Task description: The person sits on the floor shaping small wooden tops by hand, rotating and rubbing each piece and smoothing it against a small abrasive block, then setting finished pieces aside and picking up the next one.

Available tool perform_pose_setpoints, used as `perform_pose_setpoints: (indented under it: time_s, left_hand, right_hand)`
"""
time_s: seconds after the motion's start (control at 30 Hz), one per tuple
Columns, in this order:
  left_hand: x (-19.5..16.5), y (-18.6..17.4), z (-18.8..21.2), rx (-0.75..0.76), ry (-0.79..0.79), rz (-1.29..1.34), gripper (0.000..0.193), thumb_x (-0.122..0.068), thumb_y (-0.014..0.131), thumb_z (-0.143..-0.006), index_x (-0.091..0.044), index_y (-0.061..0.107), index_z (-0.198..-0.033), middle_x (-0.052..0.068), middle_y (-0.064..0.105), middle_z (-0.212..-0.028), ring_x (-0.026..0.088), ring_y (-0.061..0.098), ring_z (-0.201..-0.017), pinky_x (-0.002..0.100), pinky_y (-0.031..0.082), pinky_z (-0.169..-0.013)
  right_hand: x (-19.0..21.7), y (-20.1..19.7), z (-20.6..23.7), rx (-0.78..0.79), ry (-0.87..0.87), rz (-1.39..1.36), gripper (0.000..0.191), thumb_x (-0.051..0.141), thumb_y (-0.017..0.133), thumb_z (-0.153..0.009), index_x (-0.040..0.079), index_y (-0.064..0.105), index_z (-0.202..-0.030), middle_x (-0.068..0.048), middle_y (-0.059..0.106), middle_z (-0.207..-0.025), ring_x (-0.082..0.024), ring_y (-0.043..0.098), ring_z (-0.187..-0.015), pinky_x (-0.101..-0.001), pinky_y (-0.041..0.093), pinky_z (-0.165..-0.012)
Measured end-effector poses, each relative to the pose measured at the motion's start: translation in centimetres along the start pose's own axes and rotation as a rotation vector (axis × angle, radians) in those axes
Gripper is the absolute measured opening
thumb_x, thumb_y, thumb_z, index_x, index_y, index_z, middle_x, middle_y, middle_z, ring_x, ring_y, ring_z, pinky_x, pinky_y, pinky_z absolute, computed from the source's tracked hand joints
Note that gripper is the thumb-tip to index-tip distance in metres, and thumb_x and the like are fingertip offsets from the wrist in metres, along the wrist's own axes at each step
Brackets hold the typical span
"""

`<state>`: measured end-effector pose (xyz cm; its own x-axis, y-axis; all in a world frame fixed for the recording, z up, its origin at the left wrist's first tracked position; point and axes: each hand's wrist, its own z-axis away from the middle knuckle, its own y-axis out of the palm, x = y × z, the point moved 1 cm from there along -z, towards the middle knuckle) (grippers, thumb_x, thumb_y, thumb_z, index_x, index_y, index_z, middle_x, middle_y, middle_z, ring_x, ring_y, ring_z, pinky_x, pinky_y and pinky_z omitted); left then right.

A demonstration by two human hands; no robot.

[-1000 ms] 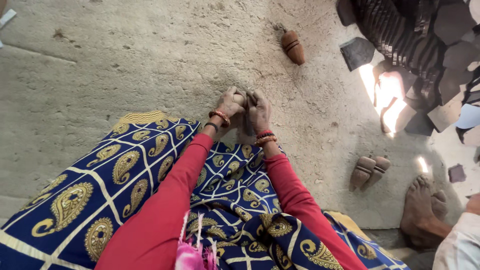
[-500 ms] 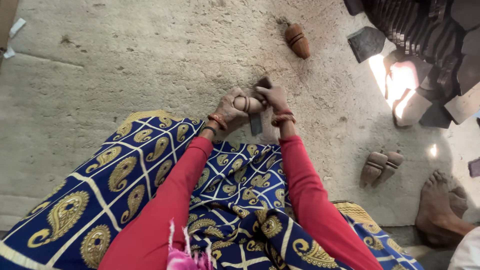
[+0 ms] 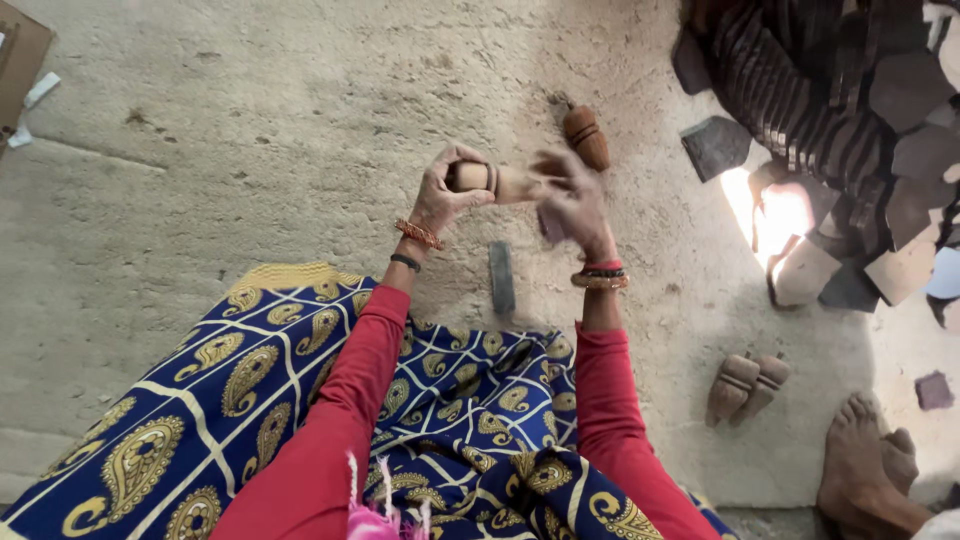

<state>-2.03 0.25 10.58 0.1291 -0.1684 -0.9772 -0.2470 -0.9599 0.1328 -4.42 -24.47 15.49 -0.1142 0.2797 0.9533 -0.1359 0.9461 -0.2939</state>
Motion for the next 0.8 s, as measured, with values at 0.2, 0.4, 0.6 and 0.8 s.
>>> perform_pose_setpoints:
  time_s: [0.2,0.4,0.6,0.8]
  left_hand:
    - [-2.6,0.3,-1.5,-0.213,0.078,0.084,0.038,-0.006,0.083,-0.079,-0.006,0.063,-0.111,0.003,0.065,-0.105,0.013,0.065,-0.09,0.025,0.058,-0.077]
    - [-2.6,1.5,-0.6,-0.503,-0.109,0.947,0.035,0.0,0.072,-0.079,-0.008,0.057,-0.11,0.008,0.065,-0.083,0.021,0.069,-0.071,0.037,0.063,-0.063]
    - [-3.8,0.9,-0.7,-0.109,-0.165,1.012,0.029,-0.008,0.072,-0.095,-0.002,0.057,-0.119,0.011,0.066,-0.08,0.022,0.067,-0.068,0.036,0.059,-0.065]
    - [-2.4,1.1,-1.0,-0.011,-0.151,0.948,0.042,-0.032,0.074,-0.096,0.001,0.057,-0.115,0.018,0.073,-0.088,0.028,0.074,-0.076,0.042,0.066,-0.071]
  right_hand:
    - [6.3,8.3,0.8,-0.162,-0.209,0.717,0.069,0.035,0.088,-0.081,0.004,0.058,-0.135,-0.019,0.067,-0.113,-0.033,0.068,-0.092,-0.0434,0.055,-0.077]
    - [1.7,10.1,0.3,-0.05,-0.195,0.427,0.053,0.044,0.082,-0.087,0.008,0.061,-0.12,-0.01,0.069,-0.088,-0.02,0.07,-0.069,-0.0297,0.059,-0.062]
    - [-2.3,8.9,1.9,0.505,0.435,-0.739,0.067,0.065,0.059,-0.097,-0.001,0.064,-0.094,0.001,0.054,-0.055,-0.011,0.051,-0.043,-0.0274,0.045,-0.04]
    - [-0.7,11.8,1.1,0.4,0.635,-1.392,0.077,0.071,0.036,-0.103,0.0,0.062,-0.093,0.001,0.051,-0.048,-0.01,0.046,-0.033,-0.0261,0.039,-0.031]
